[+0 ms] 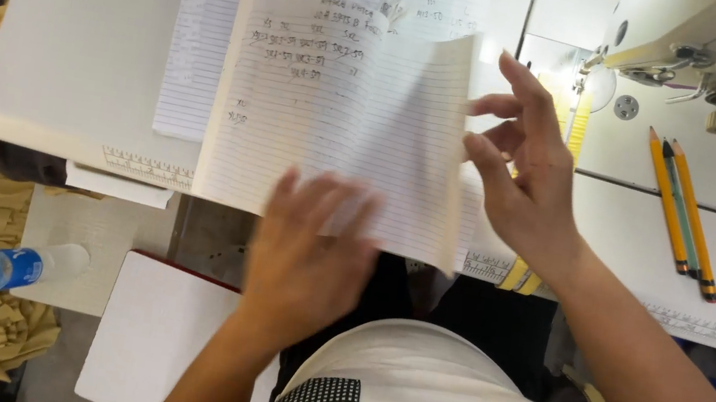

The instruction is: The person opens a red notebook and flips through several pages of handwritten notes. They then use a green pen to write additional entries on a lined page. The person continues to flip pages and write in the notebook throughout the clip.

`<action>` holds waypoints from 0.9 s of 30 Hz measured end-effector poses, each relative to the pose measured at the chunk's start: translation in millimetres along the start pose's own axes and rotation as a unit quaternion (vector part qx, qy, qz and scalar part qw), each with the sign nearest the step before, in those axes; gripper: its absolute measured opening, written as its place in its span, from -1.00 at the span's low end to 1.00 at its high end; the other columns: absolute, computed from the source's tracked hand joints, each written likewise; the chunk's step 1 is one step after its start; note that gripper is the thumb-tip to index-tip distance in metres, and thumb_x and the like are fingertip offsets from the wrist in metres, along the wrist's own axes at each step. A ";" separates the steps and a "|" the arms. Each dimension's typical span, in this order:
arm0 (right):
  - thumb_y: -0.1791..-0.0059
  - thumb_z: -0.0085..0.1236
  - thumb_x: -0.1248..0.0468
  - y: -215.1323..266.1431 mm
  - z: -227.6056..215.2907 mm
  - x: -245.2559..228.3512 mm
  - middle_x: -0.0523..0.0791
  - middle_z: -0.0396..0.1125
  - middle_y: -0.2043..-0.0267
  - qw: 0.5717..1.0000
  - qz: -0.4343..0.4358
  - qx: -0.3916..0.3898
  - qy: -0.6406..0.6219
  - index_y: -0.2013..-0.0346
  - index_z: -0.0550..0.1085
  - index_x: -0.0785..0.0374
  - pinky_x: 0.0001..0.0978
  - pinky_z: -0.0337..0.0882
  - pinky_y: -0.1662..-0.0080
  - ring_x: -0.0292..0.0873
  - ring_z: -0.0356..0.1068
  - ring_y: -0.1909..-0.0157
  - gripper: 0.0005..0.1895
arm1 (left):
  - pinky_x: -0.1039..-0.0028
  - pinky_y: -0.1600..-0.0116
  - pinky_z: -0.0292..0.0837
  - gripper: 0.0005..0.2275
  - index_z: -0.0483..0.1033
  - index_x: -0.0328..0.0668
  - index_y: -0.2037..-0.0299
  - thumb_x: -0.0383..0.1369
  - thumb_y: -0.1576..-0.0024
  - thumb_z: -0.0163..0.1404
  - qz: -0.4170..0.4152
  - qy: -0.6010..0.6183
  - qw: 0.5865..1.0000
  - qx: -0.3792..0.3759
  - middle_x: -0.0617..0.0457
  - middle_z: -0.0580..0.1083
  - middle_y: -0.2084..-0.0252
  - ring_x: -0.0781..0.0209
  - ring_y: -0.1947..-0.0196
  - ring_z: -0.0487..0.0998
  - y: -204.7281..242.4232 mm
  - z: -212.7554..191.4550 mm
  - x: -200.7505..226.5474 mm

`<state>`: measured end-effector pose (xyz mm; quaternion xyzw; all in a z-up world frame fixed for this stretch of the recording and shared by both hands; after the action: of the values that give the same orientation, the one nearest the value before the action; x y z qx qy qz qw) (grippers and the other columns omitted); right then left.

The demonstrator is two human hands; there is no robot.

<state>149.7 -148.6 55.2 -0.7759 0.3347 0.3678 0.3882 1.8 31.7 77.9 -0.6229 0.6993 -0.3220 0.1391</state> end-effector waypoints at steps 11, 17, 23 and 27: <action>-0.16 0.05 0.06 -3.9 49.2 6.1 0.07 0.15 -0.44 0.940 -0.194 -0.115 0.255 -0.31 0.35 0.23 0.50 0.32 -0.18 0.32 0.11 -0.43 -0.51 | -0.19 -0.44 -0.05 -0.63 0.40 -0.21 -0.28 -0.40 -0.25 -0.12 -0.177 0.109 0.966 -0.154 0.02 0.41 -0.28 -0.05 -0.35 0.30 4.3 29.9 -47.3; -0.14 0.04 0.15 -7.0 41.7 5.0 0.12 0.32 -0.19 0.945 -0.210 -0.118 0.222 -0.11 0.42 0.37 0.29 0.36 -0.20 0.31 0.25 -0.30 -0.64 | -0.10 -0.45 0.02 -0.65 0.44 -0.16 -0.25 -0.18 -0.36 -0.13 -0.023 0.072 0.994 -0.083 -0.01 0.47 -0.23 -0.05 -0.32 0.39 -15.2 26.6 -17.6; -0.14 0.12 0.15 -15.1 43.2 15.5 0.16 0.21 -0.34 0.944 -0.199 -0.106 0.239 -0.20 0.37 0.33 0.28 0.33 -0.28 0.31 0.20 -0.35 -0.58 | -0.40 -0.41 -0.16 -0.58 0.60 -0.23 -0.10 -0.03 -0.29 0.00 0.042 -0.013 0.991 -0.126 -0.05 0.56 -0.18 -0.01 -0.35 0.41 -7.2 44.1 6.8; -0.15 0.03 0.02 -12.4 51.1 27.9 0.08 0.16 -0.45 0.925 -0.174 -0.148 0.302 -0.36 0.30 0.20 0.37 0.13 -0.36 0.24 0.10 -0.49 -0.45 | -0.45 -0.37 -0.14 -0.59 0.61 -0.18 -0.09 -0.02 -0.30 0.00 0.032 -0.041 0.991 -0.124 0.03 0.57 -0.15 0.01 -0.33 0.43 -3.2 42.2 0.3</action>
<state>157.8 -105.9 14.6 -0.9449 0.2377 0.0880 0.2072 29.5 19.7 48.2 -0.6253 0.7472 -0.2021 0.0992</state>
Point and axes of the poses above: each hand's wrist, its own y-axis away from the middle knuckle, its own z-axis out of the palm, x = y × z, the point moved 5 cm from there along -y, towards the middle knuckle
